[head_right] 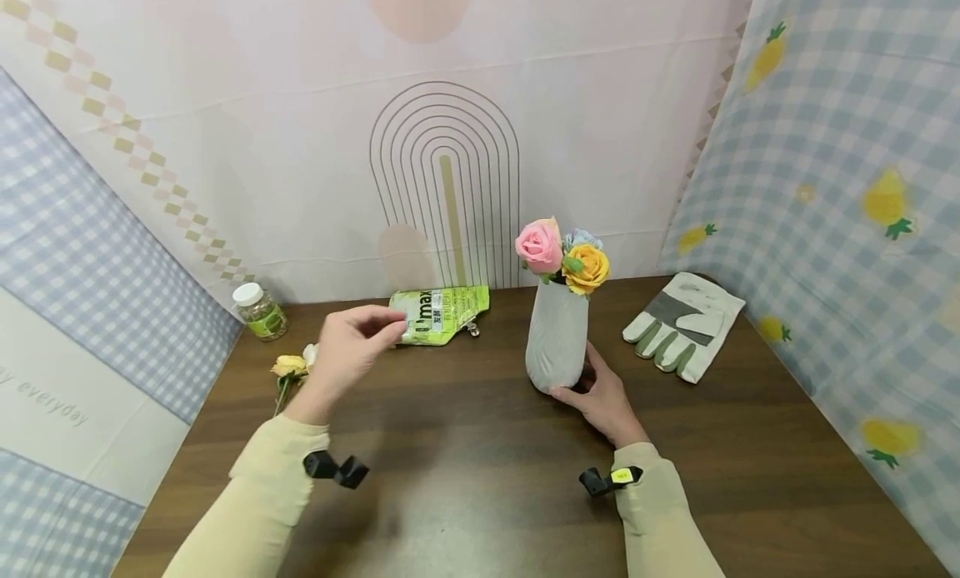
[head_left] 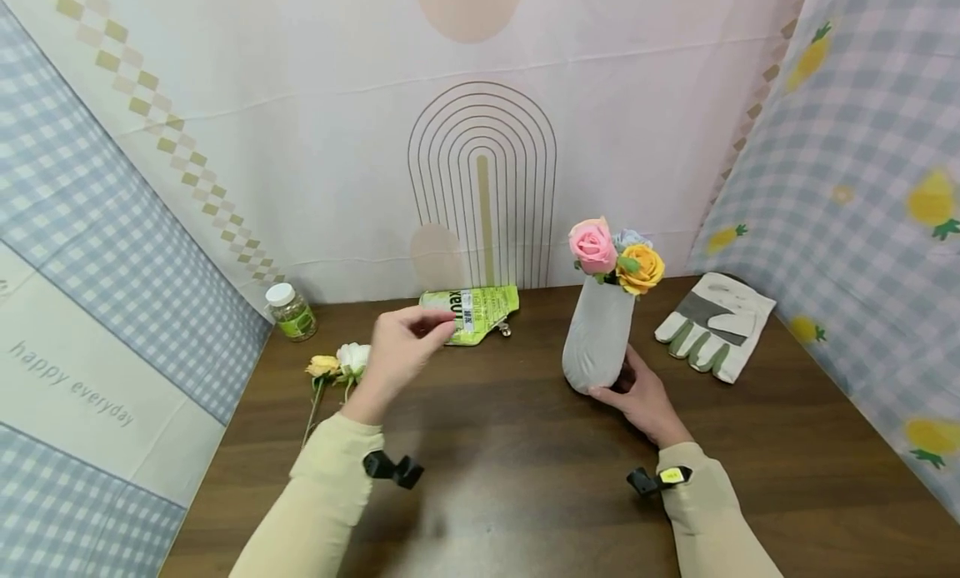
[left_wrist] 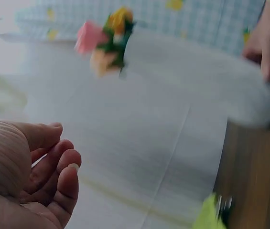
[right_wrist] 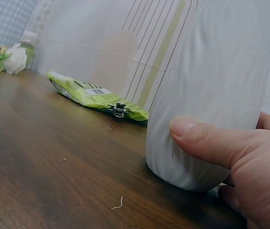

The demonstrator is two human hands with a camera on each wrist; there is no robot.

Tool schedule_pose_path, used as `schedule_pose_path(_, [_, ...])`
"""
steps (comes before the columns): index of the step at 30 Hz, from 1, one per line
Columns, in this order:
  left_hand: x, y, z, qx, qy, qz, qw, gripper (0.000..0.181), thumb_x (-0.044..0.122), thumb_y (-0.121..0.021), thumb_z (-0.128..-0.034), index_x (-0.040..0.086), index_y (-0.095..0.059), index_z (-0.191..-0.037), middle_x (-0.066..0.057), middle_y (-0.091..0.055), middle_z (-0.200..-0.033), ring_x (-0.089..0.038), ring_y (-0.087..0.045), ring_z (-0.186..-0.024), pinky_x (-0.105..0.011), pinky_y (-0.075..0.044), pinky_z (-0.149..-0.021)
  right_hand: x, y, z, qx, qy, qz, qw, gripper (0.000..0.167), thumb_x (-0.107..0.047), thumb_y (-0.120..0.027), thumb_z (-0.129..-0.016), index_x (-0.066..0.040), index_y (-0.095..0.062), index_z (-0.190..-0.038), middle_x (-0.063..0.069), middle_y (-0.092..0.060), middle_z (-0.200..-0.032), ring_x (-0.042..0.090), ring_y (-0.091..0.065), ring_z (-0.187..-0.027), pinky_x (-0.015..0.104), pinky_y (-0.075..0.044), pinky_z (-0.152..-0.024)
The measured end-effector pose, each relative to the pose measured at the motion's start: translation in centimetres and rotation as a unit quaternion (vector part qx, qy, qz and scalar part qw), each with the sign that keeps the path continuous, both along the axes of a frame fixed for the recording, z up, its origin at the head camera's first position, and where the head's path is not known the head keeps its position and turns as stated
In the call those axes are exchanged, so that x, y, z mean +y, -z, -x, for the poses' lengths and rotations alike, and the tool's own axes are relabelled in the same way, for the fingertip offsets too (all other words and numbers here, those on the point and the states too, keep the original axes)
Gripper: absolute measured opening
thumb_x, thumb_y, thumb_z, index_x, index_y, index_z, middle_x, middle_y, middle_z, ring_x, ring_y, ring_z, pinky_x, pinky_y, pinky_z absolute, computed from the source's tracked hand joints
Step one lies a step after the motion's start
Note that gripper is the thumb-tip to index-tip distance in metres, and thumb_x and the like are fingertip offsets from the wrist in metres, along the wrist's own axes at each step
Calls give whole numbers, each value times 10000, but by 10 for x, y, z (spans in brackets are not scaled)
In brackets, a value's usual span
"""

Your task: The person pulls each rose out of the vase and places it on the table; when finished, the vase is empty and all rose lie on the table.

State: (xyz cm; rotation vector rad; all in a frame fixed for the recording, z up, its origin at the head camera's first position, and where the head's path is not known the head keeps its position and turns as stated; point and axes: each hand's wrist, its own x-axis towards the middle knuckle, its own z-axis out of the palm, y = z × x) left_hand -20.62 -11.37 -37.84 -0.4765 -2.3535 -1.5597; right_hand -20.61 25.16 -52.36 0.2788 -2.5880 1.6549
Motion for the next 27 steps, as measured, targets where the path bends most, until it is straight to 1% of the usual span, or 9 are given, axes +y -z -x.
schedule_pose_path(3, [32,-5,3,58,322,-134,9994,136,54,-748,-830,-6,-745,-953,-140,-723,-884,-179,-630,-710,-221,-504,-608,-3,-9,-5,31,-13,-67,10000,933,-243,-795,-809,-53,-219,-1518,234,-497,-1326,347,-530,-1166,414,-494,-892])
schedule_pose_path(6, [59,-8,8,200,622,-349,9973,127,96,-759,-830,28,-758,-938,-100,-730,-878,-147,-620,-692,-218,-492,-590,-4,-13,-7,44,7,-123,9999,927,-243,-794,-810,-53,-223,-1516,229,-499,-1323,338,-530,-1165,411,-493,-896])
schedule_pose_path(9, [81,-10,13,253,862,-506,9947,126,154,-763,-838,72,-767,-933,-47,-733,-884,-110,-622,-709,-226,-504,-596,-4,-13,-7,73,44,-160,9998,931,-243,-797,-807,-56,-224,-1516,227,-498,-1327,333,-525,-1170,447,-481,-908])
schedule_pose_path(12, [100,-14,18,255,1071,-632,9919,135,174,-756,-847,81,-767,-944,-28,-733,-895,-101,-634,-741,-243,-521,-626,-5,-13,-6,91,50,-201,9997,934,-246,-798,-806,-61,-222,-1518,224,-492,-1339,330,-517,-1181,488,-463,-919])
schedule_pose_path(15, [114,-18,23,167,1160,-715,9905,158,180,-751,-852,74,-762,-969,-19,-733,-901,-92,-646,-760,-248,-533,-643,-5,-11,-4,75,30,-194,9998,938,-241,-795,-809,-64,-212,-1522,228,-479,-1355,337,-510,-1193,487,-461,-922])
schedule_pose_path(18, [127,-21,28,49,1194,-791,9897,196,173,-743,-858,49,-752,-1010,-9,-732,-933,-73,-652,-793,-240,-538,-655,-4,-8,-2,75,13,-154,9999,945,-239,-796,-809,-65,-204,-1525,233,-467,-1368,347,-503,-1201,431,-477,-916])
schedule_pose_path(21, [138,-23,33,-2,1150,-903,9893,208,154,-741,-858,31,-745,-1026,-13,-731,-945,-60,-647,-802,-231,-532,-647,0,2,3,62,29,-92,9999,951,-257,-800,-803,-105,-206,-1530,216,-461,-1381,334,-496,-1212,337,-486,-904])
schedule_pose_path(24, [147,-23,38,-22,1029,-1018,9895,197,145,-749,-850,47,-750,-1021,-13,-731,-927,-52,-639,-774,-228,-526,-624,5,15,8,106,49,-72,9999,950,-282,-800,-799,-146,-211,-1532,190,-467,-1381,314,-497,-1212,245,-479,-882])
schedule_pose_path(27, [153,-22,42,-125,970,-1118,9889,194,155,-758,-843,71,-756,-1017,-1,-729,-899,-52,-635,-760,-227,-529,-630,7,22,11,157,61,-39,9999,946,-300,-799,-797,-181,-216,-1532,167,-476,-1372,298,-505,-1202,199,-470,-863])
